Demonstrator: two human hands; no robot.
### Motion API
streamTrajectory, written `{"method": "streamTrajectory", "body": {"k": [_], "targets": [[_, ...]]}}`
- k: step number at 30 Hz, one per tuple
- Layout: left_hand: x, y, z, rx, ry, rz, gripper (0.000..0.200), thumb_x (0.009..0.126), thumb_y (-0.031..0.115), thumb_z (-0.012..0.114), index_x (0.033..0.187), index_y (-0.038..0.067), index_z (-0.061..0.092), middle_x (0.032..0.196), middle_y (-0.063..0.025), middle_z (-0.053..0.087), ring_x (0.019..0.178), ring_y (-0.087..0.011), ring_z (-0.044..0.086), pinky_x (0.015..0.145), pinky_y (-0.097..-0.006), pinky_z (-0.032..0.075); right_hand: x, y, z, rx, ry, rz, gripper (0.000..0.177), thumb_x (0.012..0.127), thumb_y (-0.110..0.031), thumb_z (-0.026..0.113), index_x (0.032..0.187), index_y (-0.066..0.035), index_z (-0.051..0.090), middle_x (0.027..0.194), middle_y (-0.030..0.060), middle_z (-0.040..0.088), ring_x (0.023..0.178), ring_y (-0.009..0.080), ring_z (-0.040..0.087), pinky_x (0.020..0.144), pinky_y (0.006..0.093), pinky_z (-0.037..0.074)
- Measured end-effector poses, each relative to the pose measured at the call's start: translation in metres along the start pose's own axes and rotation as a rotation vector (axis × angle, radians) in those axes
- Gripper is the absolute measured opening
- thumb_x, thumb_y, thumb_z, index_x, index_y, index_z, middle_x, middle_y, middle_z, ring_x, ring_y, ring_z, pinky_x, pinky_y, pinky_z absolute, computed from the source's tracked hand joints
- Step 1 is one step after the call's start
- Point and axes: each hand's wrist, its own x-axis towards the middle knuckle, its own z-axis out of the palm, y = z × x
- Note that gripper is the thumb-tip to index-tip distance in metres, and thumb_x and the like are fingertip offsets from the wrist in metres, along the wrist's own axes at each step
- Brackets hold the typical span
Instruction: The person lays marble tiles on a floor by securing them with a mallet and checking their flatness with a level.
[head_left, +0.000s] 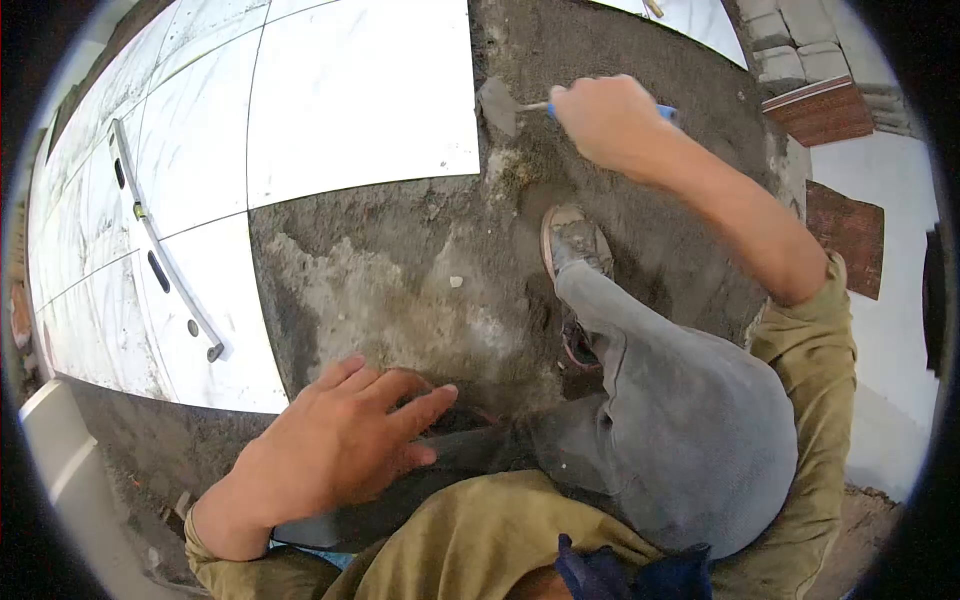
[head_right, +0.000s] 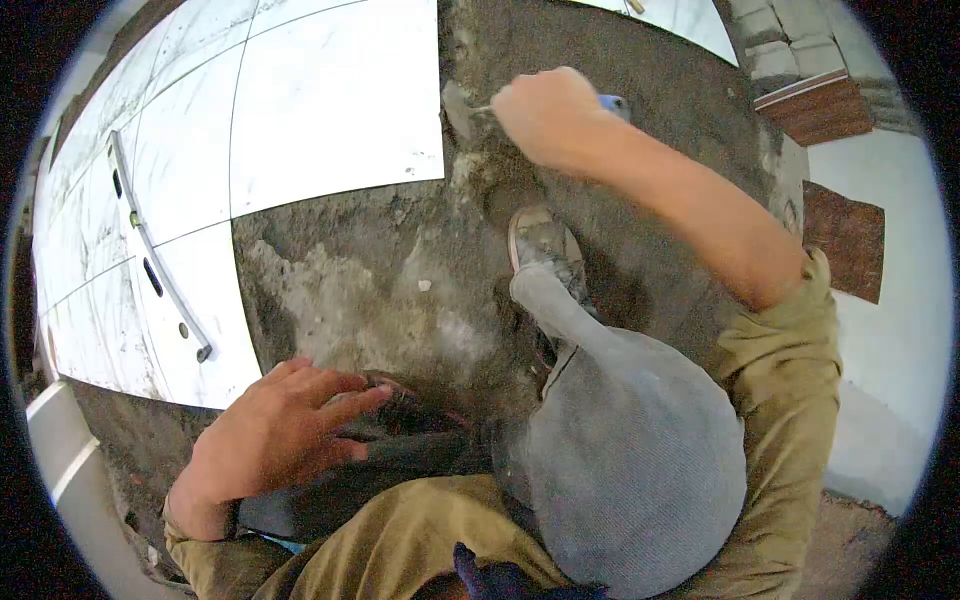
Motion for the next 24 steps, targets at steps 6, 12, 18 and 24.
{"method": "streamTrajectory", "body": {"k": [6,12,18,24], "targets": [[-0.003,-0.001,0.000,0.009,0.016,-0.061,0.054,0.080,0.031,0.071,0.129,0.013,0.057,0.115,-0.0079,0.061,0.096,-0.0291,0.058,0.089,-0.0386,0.046,-0.007,0.008,-0.003,-0.044,0.074,0.042,0.011,0.078,-0.006,0.061,0.083,-0.002,0.069,0.083,0.0179,0.071,0.076,0.0324,0.071,0.067,0.0425,0.057],[0.001,0.000,0.001,0.030,-0.038,-0.019,0.053,0.082,0.031,0.069,0.130,0.012,0.056,0.116,-0.0083,0.061,0.099,-0.0282,0.058,0.090,-0.0387,0.046,-0.026,-0.006,-0.008,0.024,0.009,-0.066,0.014,0.071,-0.008,0.065,0.084,-0.002,0.068,0.083,0.0173,0.070,0.078,0.0337,0.070,0.067,0.0419,0.057],[-0.001,-0.005,0.005,0.012,0.002,-0.081,0.052,0.082,0.028,0.069,0.130,0.012,0.056,0.116,-0.0087,0.061,0.100,-0.0284,0.058,0.092,-0.0394,0.046,-0.040,0.043,-0.030,-0.056,0.052,-0.115,0.018,0.068,-0.014,0.066,0.082,-0.004,0.065,0.082,0.0165,0.066,0.083,0.0347,0.067,0.072,0.0460,0.055],[0.004,0.005,-0.001,0.022,-0.056,-0.142,0.050,0.082,0.027,0.070,0.128,0.012,0.057,0.114,-0.0094,0.061,0.103,-0.0285,0.058,0.093,-0.0398,0.046,0.015,0.007,-0.035,-0.091,-0.046,-0.226,0.022,0.067,-0.011,0.061,0.086,-0.001,0.066,0.083,0.0178,0.065,0.081,0.0358,0.066,0.073,0.0444,0.054]]}}
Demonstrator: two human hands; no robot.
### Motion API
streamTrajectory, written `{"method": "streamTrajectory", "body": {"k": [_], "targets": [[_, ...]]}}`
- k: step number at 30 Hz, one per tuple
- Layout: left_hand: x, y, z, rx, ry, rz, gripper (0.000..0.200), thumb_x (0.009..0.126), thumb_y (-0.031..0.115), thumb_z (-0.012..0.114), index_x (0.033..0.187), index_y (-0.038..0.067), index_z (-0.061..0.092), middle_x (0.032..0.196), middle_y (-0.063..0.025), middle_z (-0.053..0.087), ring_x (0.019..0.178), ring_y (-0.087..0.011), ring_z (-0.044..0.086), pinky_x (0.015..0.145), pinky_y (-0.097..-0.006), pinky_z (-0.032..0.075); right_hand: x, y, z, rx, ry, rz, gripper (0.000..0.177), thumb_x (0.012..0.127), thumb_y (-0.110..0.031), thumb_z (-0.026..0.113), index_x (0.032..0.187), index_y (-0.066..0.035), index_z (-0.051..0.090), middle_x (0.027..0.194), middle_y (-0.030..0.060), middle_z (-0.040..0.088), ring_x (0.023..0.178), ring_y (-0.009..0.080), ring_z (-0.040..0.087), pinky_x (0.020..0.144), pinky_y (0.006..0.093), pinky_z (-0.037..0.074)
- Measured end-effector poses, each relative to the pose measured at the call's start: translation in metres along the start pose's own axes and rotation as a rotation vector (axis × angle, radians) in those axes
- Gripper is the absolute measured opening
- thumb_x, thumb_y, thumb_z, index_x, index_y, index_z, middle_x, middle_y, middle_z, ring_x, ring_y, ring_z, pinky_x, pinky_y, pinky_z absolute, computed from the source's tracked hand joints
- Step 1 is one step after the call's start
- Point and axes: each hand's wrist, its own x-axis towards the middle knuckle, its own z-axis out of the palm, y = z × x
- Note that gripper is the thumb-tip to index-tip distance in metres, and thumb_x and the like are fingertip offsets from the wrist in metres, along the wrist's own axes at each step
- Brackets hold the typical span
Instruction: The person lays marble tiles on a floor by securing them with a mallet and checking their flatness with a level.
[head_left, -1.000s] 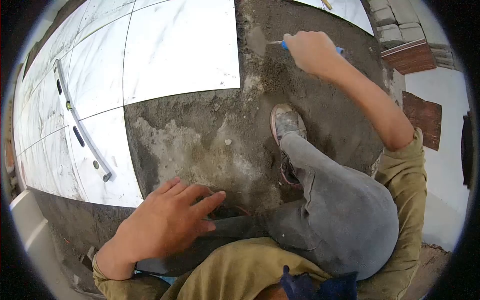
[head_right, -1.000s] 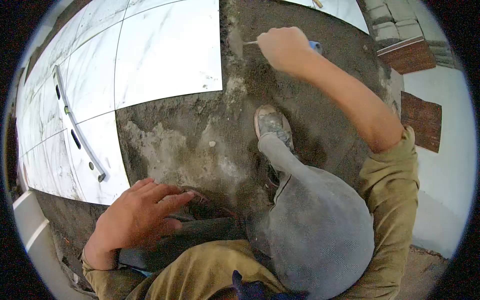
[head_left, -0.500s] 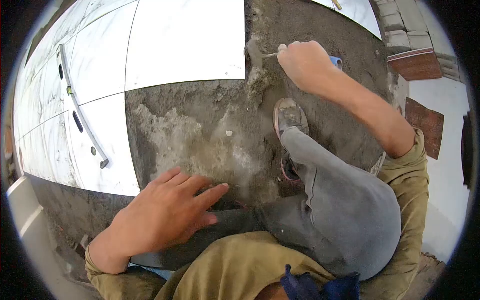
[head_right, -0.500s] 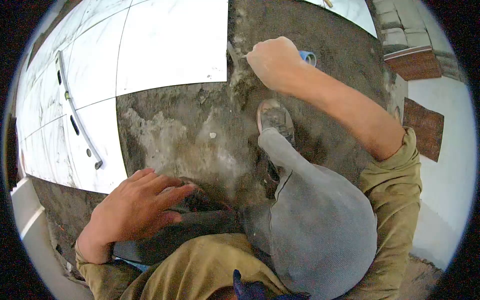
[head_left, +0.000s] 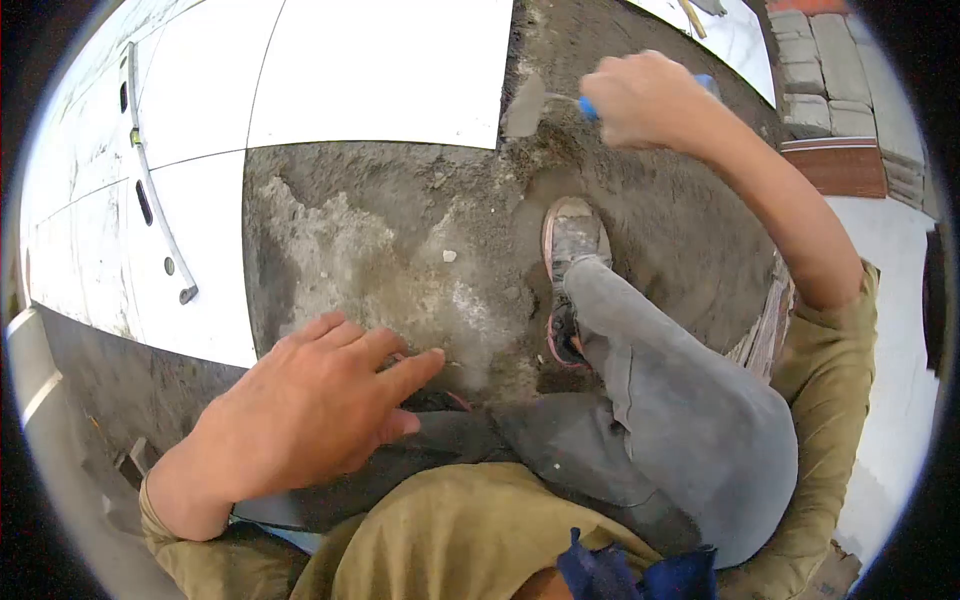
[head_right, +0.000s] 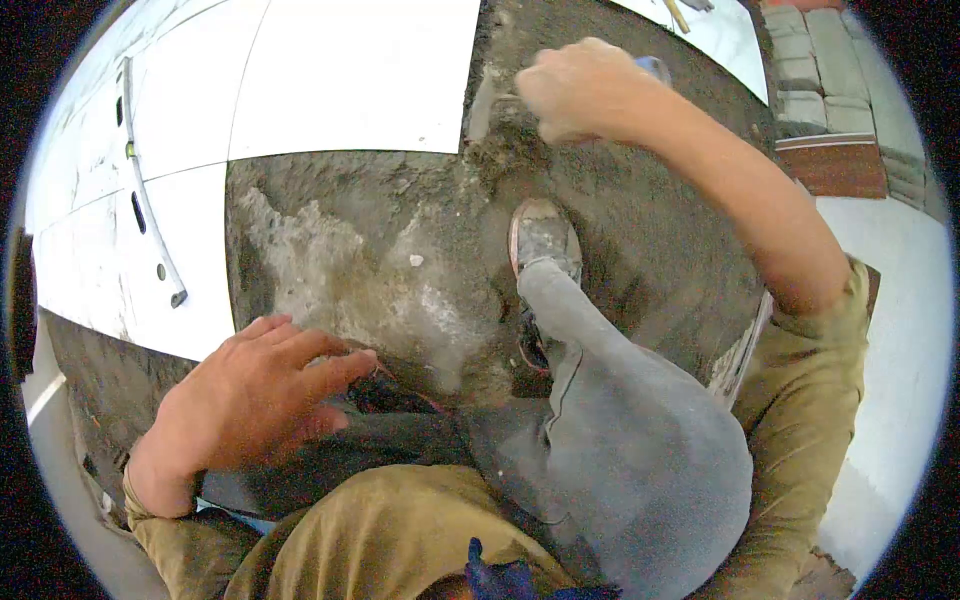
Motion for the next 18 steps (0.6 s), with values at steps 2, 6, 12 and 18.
{"method": "streamTrajectory", "body": {"k": [2,6,12,18], "targets": [[0.000,-0.002,0.000,-0.008,0.024,-0.010,0.050,0.081,0.027,0.070,0.127,0.012,0.057,0.114,-0.0094,0.061,0.104,-0.0286,0.058,0.092,-0.0398,0.047,0.009,-0.002,-0.005,0.011,-0.004,-0.042,0.020,0.067,-0.013,0.061,0.082,0.000,0.065,0.082,0.0185,0.065,0.081,0.0360,0.067,0.073,0.0443,0.054],[-0.006,-0.007,0.005,-0.025,0.034,-0.056,0.050,0.082,0.027,0.070,0.127,0.012,0.057,0.114,-0.0088,0.061,0.104,-0.0291,0.058,0.093,-0.0401,0.046,0.004,0.021,0.001,0.026,0.153,-0.051,0.014,0.065,-0.011,0.059,0.072,0.000,0.062,0.080,0.0205,0.066,0.077,0.0371,0.067,0.071,0.0472,0.054],[-0.011,-0.010,0.009,-0.007,0.000,-0.020,0.049,0.084,0.029,0.068,0.129,0.012,0.055,0.117,-0.0090,0.060,0.105,-0.0282,0.058,0.095,-0.0398,0.044,0.011,-0.007,-0.002,0.015,0.035,-0.073,0.017,0.064,-0.013,0.060,0.078,-0.004,0.065,0.081,0.0201,0.066,0.076,0.0398,0.065,0.070,0.0476,0.053],[-0.014,-0.010,0.013,-0.010,0.007,0.025,0.049,0.085,0.032,0.066,0.128,0.011,0.055,0.113,-0.0096,0.060,0.106,-0.0278,0.058,0.095,-0.0397,0.044,0.014,0.004,-0.013,0.045,-0.077,0.051,0.022,0.069,-0.016,0.059,0.086,-0.006,0.068,0.086,0.0198,0.067,0.089,0.0379,0.065,0.079,0.0481,0.052]]}}
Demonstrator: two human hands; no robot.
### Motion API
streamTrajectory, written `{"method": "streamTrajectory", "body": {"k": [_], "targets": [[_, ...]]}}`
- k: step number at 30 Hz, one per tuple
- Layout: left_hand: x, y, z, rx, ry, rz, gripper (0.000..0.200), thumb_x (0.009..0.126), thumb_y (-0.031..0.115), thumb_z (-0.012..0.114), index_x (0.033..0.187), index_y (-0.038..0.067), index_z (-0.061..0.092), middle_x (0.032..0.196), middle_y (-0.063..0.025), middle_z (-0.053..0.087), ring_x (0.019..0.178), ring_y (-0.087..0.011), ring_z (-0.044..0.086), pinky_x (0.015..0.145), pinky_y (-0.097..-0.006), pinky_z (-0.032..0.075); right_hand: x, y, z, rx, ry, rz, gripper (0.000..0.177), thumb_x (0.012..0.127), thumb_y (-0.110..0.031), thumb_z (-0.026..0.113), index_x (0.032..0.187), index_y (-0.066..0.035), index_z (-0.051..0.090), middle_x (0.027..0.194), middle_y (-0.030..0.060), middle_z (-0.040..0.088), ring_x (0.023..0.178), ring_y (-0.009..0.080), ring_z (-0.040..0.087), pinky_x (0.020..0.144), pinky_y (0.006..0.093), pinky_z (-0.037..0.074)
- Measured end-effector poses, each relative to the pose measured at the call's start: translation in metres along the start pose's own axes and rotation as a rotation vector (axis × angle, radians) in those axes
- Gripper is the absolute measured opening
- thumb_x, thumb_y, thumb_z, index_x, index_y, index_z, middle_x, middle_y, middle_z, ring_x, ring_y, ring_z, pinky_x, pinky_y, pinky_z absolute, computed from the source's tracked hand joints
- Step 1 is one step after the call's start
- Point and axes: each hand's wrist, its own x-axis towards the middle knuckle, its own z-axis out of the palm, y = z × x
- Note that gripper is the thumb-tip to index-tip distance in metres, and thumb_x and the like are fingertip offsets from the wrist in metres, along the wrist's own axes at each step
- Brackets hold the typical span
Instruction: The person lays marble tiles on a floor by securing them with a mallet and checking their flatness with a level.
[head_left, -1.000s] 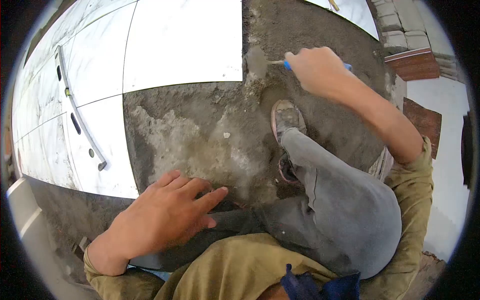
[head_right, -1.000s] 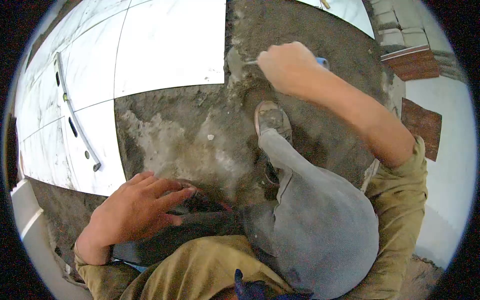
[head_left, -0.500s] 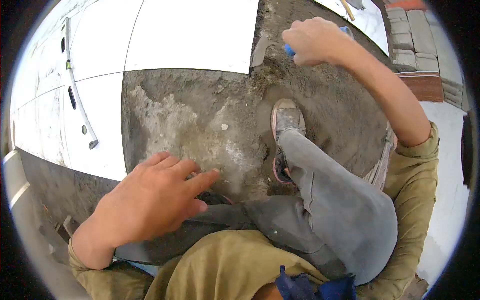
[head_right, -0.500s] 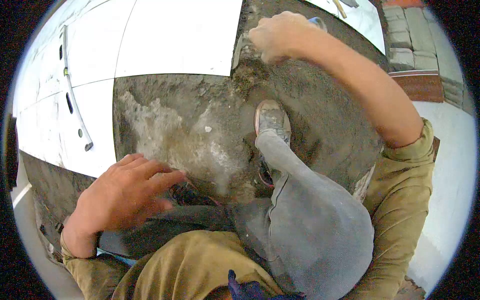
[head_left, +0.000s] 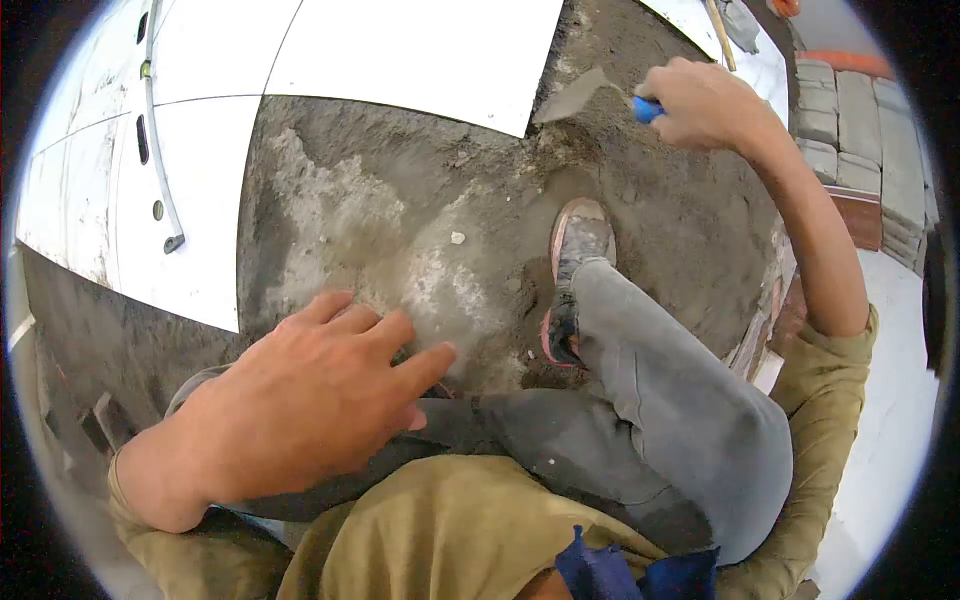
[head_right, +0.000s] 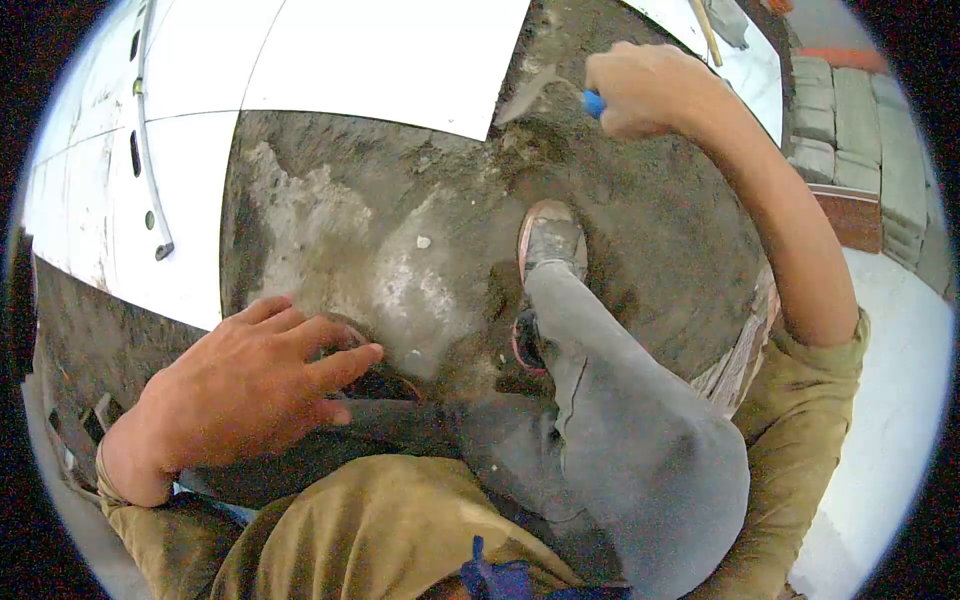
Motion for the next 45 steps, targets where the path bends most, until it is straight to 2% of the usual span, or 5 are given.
{"method": "streamTrajectory", "body": {"k": [12,18,20,33,45], "targets": [[-0.024,-0.003,0.021,0.079,-0.030,0.062,0.046,0.088,0.032,0.063,0.126,0.007,0.056,0.105,-0.0118,0.060,0.102,-0.0281,0.059,0.096,-0.0398,0.043,-0.045,0.003,0.007,0.287,-0.399,-0.087,0.030,0.085,-0.026,0.059,0.103,-0.002,0.062,0.092,0.0217,0.066,0.088,0.0409,0.063,0.081,0.0464,0.049],[-0.026,-0.003,0.024,0.072,0.071,0.192,0.035,0.082,0.018,0.059,0.113,0.000,0.060,0.092,-0.0113,0.061,0.089,-0.0269,0.062,0.083,-0.0399,0.046,-0.048,-0.053,0.048,0.484,-0.328,-0.026,0.034,0.095,-0.029,0.051,0.115,-0.001,0.053,0.085,0.0226,0.064,0.080,0.0365,0.065,0.070,0.0434,0.050],[-0.026,-0.003,0.024,0.066,0.072,0.193,0.032,0.080,0.016,0.059,0.108,0.000,0.060,0.090,-0.0108,0.061,0.087,-0.0267,0.062,0.082,-0.0400,0.046,-0.041,-0.061,0.032,0.746,-0.495,0.249,0.037,0.097,-0.033,0.048,0.110,0.001,0.051,0.090,0.0318,0.063,0.089,0.0484,0.062,0.080,0.0524,0.046],[-0.041,-0.006,0.062,0.149,0.439,0.211,0.028,0.074,0.018,0.063,0.094,0.000,0.063,0.086,-0.0121,0.062,0.086,-0.0262,0.063,0.078,-0.0388,0.045,-0.035,-0.088,0.049,0.618,-0.282,0.079,0.040,0.100,-0.035,0.045,0.119,0.000,0.046,0.090,0.0352,0.061,0.090,0.0529,0.059,0.075,0.0550,0.045],[-0.042,-0.008,0.035,0.053,0.018,0.153,0.029,0.071,0.016,0.067,0.094,-0.002,0.066,0.093,-0.0152,0.065,0.089,-0.0268,0.064,0.077,-0.0399,0.045,-0.019,-0.124,0.034,0.688,-0.272,0.015,0.040,0.099,-0.036,0.045,0.114,0.001,0.045,0.094,0.0350,0.060,0.087,0.0521,0.060,0.075,0.0537,0.046]]}}
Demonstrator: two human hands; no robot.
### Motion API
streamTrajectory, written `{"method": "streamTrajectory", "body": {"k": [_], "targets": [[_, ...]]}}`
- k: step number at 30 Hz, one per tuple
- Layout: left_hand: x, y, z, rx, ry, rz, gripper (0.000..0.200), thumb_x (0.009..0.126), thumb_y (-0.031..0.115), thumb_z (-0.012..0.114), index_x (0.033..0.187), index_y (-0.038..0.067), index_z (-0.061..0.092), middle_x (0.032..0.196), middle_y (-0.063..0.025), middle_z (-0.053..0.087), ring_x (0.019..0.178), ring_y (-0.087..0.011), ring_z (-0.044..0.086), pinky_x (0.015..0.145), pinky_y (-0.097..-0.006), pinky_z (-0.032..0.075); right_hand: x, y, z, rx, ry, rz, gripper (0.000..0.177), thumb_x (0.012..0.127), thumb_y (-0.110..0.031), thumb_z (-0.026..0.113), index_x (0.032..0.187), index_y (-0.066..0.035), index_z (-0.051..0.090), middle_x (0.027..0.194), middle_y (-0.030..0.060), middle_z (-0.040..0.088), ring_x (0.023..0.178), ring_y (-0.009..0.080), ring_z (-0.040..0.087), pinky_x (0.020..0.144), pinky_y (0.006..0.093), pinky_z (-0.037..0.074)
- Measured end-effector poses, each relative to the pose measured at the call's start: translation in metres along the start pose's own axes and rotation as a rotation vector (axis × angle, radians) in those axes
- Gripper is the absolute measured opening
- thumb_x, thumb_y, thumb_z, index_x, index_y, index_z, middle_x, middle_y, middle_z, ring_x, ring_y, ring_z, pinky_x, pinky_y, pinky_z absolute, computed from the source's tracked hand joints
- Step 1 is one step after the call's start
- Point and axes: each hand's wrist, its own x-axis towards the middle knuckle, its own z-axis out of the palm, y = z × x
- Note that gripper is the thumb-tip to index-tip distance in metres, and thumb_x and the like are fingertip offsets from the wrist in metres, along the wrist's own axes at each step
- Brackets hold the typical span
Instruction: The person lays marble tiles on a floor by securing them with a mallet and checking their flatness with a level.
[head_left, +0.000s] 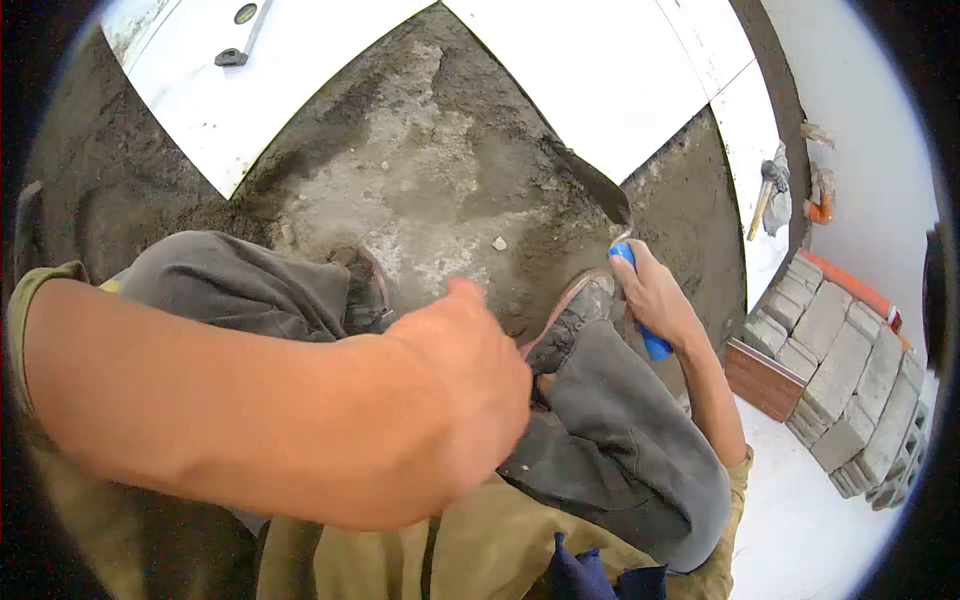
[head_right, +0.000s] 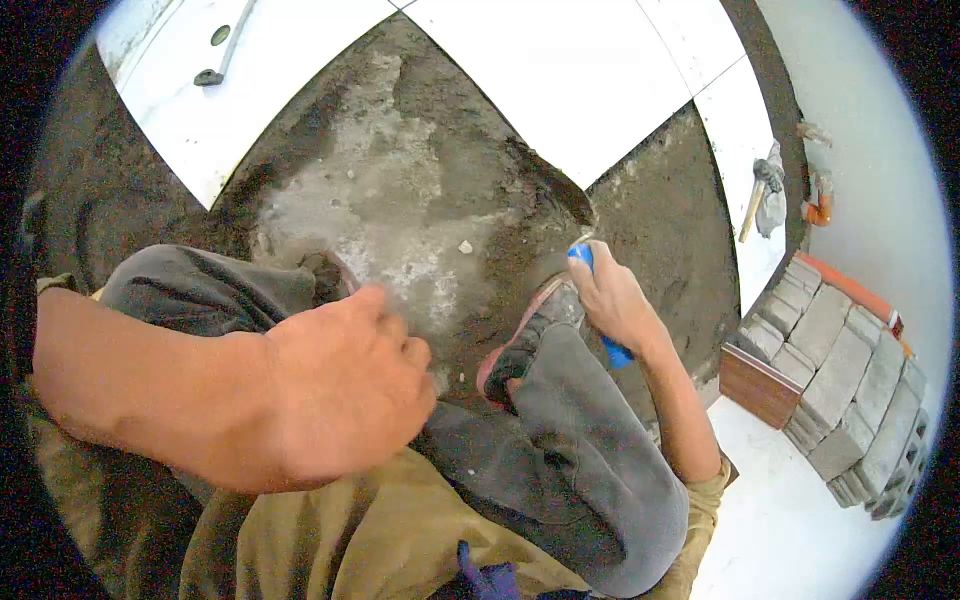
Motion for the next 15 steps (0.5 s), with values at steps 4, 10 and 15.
{"method": "streamTrajectory", "body": {"k": [4,10,15], "targets": [[-0.014,-0.007,-0.011,-0.012,0.061,0.158,0.026,0.072,0.016,0.066,0.091,-0.001,0.066,0.093,-0.0166,0.066,0.089,-0.0270,0.065,0.077,-0.0398,0.046,0.023,-0.039,0.004,0.150,-0.035,-0.037,0.039,0.101,-0.038,0.045,0.114,-0.002,0.049,0.075,0.0098,0.052,0.064,0.0174,0.056,0.059,0.0358,0.046],[-0.005,-0.001,0.020,-0.022,0.069,0.101,0.027,0.074,0.018,0.065,0.091,-0.003,0.068,0.091,-0.0181,0.067,0.088,-0.0309,0.066,0.079,-0.0429,0.048,0.052,-0.010,0.014,0.094,0.019,-0.066,0.041,0.100,-0.039,0.045,0.111,0.001,0.048,0.075,0.0147,0.056,0.060,0.0239,0.058,0.058,0.0394,0.046],[-0.014,0.003,0.037,0.117,0.323,0.123,0.029,0.076,0.019,0.062,0.093,-0.004,0.069,0.088,-0.0186,0.067,0.085,-0.0317,0.066,0.076,-0.0431,0.048,0.043,-0.071,0.017,0.179,-0.051,-0.087,0.045,0.098,-0.037,0.045,0.117,0.003,0.046,0.076,0.0170,0.059,0.061,0.0275,0.061,0.060,0.0421,0.048]]}}
